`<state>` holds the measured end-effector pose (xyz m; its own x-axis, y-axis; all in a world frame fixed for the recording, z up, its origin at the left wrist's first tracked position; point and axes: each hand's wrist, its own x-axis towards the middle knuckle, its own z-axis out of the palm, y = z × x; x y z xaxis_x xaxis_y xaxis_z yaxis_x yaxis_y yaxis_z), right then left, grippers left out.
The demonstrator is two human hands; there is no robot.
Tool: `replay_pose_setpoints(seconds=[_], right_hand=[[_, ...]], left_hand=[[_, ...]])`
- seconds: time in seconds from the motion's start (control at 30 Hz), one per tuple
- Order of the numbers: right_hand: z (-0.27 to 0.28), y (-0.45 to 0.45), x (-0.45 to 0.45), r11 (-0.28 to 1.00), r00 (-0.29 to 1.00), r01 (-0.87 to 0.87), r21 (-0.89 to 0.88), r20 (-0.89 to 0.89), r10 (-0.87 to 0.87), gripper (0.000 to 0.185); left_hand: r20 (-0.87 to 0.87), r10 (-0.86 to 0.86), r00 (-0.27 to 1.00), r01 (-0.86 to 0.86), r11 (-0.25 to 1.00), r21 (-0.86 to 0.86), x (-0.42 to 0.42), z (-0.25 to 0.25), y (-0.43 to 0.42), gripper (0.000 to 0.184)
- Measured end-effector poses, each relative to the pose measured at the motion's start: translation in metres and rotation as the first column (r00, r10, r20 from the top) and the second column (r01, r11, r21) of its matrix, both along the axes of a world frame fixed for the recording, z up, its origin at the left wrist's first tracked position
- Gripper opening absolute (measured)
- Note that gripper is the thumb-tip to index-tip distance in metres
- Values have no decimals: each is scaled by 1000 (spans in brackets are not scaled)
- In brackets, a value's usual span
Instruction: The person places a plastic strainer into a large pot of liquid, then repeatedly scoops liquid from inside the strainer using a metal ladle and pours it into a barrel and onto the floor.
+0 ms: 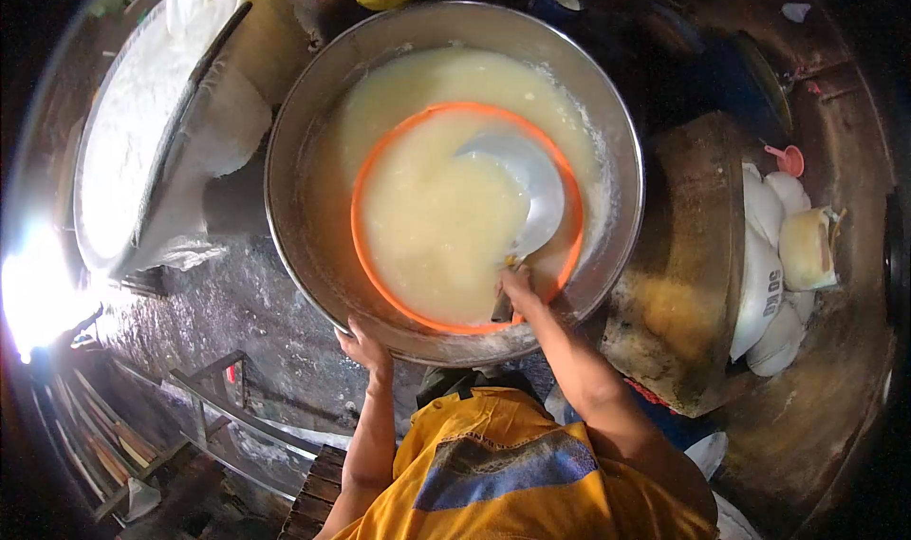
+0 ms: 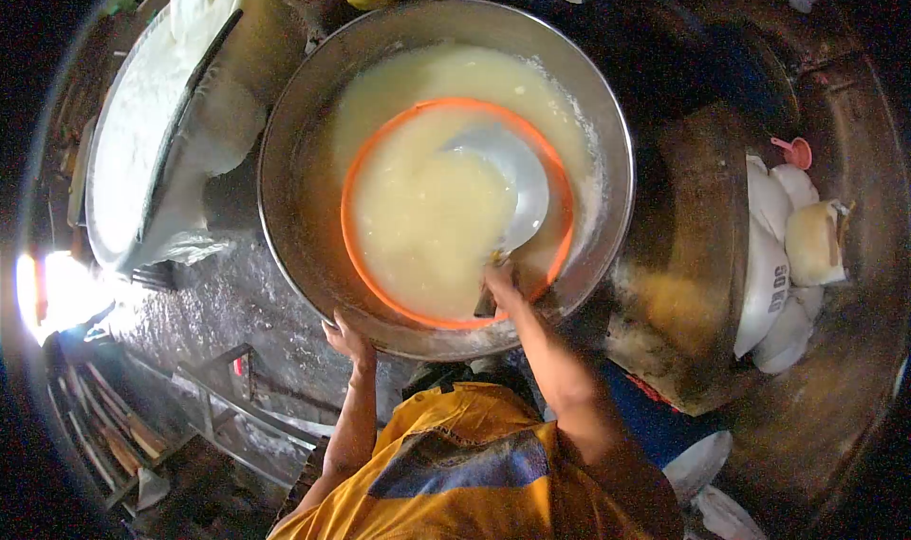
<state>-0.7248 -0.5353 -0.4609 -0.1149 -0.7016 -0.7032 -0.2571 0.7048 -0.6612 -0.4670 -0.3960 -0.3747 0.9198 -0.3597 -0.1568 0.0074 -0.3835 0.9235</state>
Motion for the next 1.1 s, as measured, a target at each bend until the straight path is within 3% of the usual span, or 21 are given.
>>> replay_pose_setpoints(seconds=[0.03, 0.1, 0.2, 0.33, 0.37, 0.53, 0.57, 0.67, 0.73, 0.77, 0.8, 0.87, 0.9, 0.93, 1.0, 1.07, 1.1], right_hand=[[2, 8, 3, 988, 978, -39, 148, 211, 7, 13], [19, 19, 10, 949, 880, -232, 216, 463, 109, 14], [35, 26, 21, 907, 788, -284, 310, 614, 37, 24], [71, 35, 12, 888, 759, -337, 313, 648, 60, 18], [96, 35, 8, 898, 735, -366, 244, 668, 118, 15], [161, 68, -41, 923, 665, -266, 278, 746, -33, 8], [172, 77, -56, 925, 631, -262, 276, 774, -52, 8], [210, 117, -105, 956, 579, -202, 211, 813, -57, 9], [219, 161, -143, 973, 546, -96, 212, 828, -127, 7], [222, 182, -162, 973, 489, -52, 223, 855, -170, 7], [226, 204, -181, 975, 496, 10, 220, 846, -196, 7], [228, 256, -220, 964, 502, 141, 225, 823, -265, 8], [224, 283, -239, 962, 570, 215, 168, 778, -263, 8], [211, 313, -256, 916, 470, 336, 218, 804, -364, 8], [195, 370, -304, 921, 644, 388, 23, 708, -289, 10], [204, 427, -335, 840, 764, 511, -183, 543, -347, 16], [198, 457, -346, 851, 939, 343, -397, 123, -321, 17]], left_hand=[[-14, 5, 1000, -5, 1000, -31, 0, -3, 1, 34], [-38, 4, 999, -8, 995, -100, 1, -13, 4, 33], [-31, 27, 999, -30, 990, -136, 2, -19, 5, 36], [-64, 4, 998, -8, 998, -56, -3, 2, 1, 39], [-75, 8, 997, -13, 997, -71, -2, -3, 3, 40], [38, 0, 999, -2, 998, 64, 6, -20, 9, 40], [-54, 10, 998, -16, 993, -115, 9, -31, 10, 41], [47, -4, 999, 4, 1000, -19, 20, -46, 11, 48], [193, 37, 980, -85, 966, 245, 21, -42, 8, 43], [285, -106, 952, 25, 961, 275, 46, -72, 14, 43], [331, -279, 902, 72, 851, 520, 56, -77, 11, 42], [337, -627, 703, 13, 485, 875, 75, -87, 3, 42], [332, -756, 565, -95, 340, 936, 74, -86, 1, 43], [288, -866, 408, -172, 237, 956, 75, -82, 0, 44], [167, -977, 131, -290, 123, 949, 77, -74, -2, 47], [204, -942, 267, -175, 161, 971, 61, -62, -15, 46], [205, -914, 350, -89, 186, 979, 46, -52, -19, 46]])
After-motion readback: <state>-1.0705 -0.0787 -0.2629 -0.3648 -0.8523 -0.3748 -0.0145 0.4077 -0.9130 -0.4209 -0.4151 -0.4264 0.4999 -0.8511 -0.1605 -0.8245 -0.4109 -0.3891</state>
